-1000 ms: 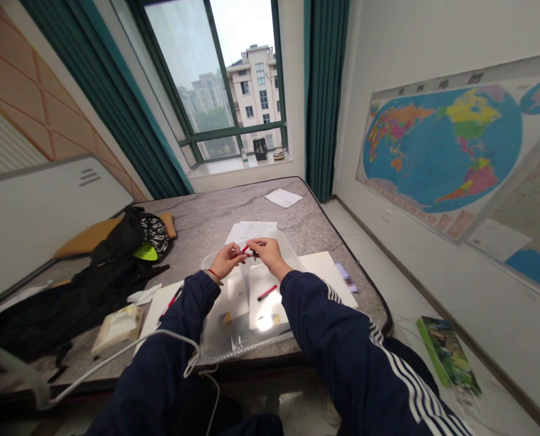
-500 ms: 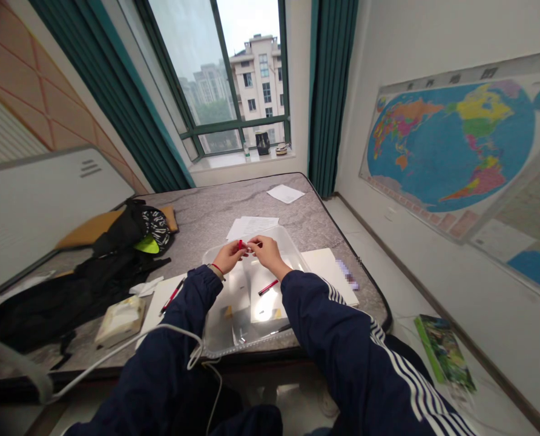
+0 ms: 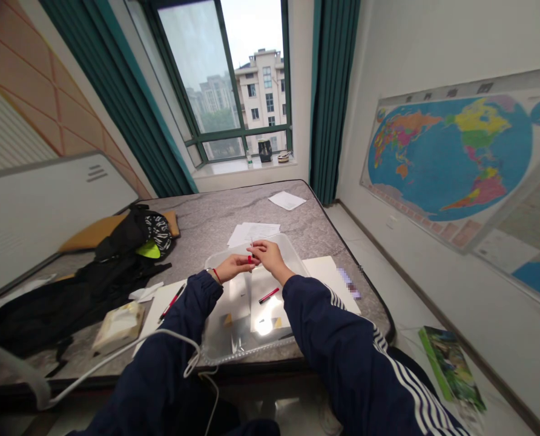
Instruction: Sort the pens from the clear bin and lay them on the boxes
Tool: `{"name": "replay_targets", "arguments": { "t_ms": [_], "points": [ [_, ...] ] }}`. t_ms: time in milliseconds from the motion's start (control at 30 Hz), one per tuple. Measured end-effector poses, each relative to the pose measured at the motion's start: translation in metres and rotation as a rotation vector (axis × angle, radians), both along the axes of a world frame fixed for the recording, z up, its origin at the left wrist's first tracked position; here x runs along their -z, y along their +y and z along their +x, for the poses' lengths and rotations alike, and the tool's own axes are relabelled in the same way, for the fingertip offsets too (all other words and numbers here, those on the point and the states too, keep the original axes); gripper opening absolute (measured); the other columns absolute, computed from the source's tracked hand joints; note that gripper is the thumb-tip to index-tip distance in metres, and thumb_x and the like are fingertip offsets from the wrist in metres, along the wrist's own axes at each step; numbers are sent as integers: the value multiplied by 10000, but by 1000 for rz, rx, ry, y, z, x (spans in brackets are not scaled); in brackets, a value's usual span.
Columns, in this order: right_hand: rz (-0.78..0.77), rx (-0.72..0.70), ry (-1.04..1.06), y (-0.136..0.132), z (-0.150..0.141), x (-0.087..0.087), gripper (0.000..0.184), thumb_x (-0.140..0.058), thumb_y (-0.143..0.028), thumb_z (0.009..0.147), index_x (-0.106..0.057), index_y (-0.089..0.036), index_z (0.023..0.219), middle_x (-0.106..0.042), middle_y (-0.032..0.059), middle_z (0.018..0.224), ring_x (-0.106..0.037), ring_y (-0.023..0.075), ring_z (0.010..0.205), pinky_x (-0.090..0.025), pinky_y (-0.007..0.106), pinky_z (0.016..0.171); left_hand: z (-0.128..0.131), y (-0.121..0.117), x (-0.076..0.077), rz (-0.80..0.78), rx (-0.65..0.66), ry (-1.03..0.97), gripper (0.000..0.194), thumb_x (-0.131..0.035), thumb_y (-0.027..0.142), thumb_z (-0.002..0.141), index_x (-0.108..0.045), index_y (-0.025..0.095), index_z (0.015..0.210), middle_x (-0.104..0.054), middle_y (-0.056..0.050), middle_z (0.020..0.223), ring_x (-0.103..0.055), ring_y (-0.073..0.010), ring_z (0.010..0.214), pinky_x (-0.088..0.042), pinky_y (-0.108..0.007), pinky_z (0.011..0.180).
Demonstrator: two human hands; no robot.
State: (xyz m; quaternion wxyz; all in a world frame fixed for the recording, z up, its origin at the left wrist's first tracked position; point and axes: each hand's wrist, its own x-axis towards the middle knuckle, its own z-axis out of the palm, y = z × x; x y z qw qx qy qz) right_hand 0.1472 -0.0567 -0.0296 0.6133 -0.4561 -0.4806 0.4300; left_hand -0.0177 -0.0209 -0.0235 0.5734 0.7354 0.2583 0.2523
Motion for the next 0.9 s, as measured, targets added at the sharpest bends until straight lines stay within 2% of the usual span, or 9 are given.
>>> {"name": "replay_targets", "arguments": {
  "t_ms": [100,267,333,400,467,600,700,833,900],
  "points": [
    [-22,-72,17,-1,-4,3,360,-782,-380,652,-660,-144,895,-737,90,846,-705,213,801,-543,318,700,0,1,0,68,-6,34,253,-768,385,676,-796,213,859,-768,-37,871,-692,-231,833,-544,-330,807],
    [-70,-62,-58,1,-4,8,361,-770,-349,684,-657,-134,952,-736,89,841,-699,187,770,-535,287,672,0,1,2,131,-57,91,192,-747,346,677,-799,231,822,-771,-18,835,-696,-225,799,-532,-325,844],
    [-112,9,-114,3,-2,8,378,-767,-367,697,-642,-141,974,-736,83,836,-690,171,728,-525,267,635,0,2,2,161,-108,100,177,-744,324,673,-798,231,814,-772,-22,835,-695,-225,800,-530,-324,845],
    [-210,146,-208,3,1,7,381,-746,-418,726,-624,-154,971,-733,77,811,-673,161,657,-503,251,571,0,3,1,193,-183,103,191,-742,309,675,-798,220,834,-773,-36,855,-693,-227,807,-530,-331,840],
    [-327,197,-319,0,3,4,342,-698,-467,773,-617,-162,906,-722,71,739,-642,153,556,-468,244,505,-1,5,0,219,-262,97,222,-739,303,683,-797,199,871,-772,-57,888,-691,-230,817,-530,-346,840],
    [-414,-91,-658,-13,3,-2,310,-688,-422,787,-604,-170,628,-672,65,560,-589,147,441,-447,258,507,-2,7,-1,233,-323,96,255,-734,300,699,-796,181,917,-770,-83,909,-690,-240,810,-532,-371,832],
    [-459,-322,-991,-28,-2,-5,304,-810,-349,637,-599,-177,502,-608,41,451,-611,177,482,-460,275,568,-2,7,1,236,-318,120,261,-730,293,707,-796,171,927,-768,-100,921,-687,-243,807,-533,-371,817],
    [-500,-543,-1007,-43,-17,3,298,-857,-418,530,-694,-180,605,-611,4,466,-633,175,512,-463,252,554,-3,8,5,253,-317,139,265,-725,297,709,-796,163,926,-769,-104,909,-686,-238,785,-534,-362,792],
    [-444,-513,-1030,-48,-28,14,310,-843,-435,553,-730,-183,694,-647,9,521,-649,176,533,-470,246,551,-3,9,7,273,-327,167,258,-719,302,712,-797,167,919,-769,-100,910,-681,-234,760,-532,-358,772]
  ]
}}
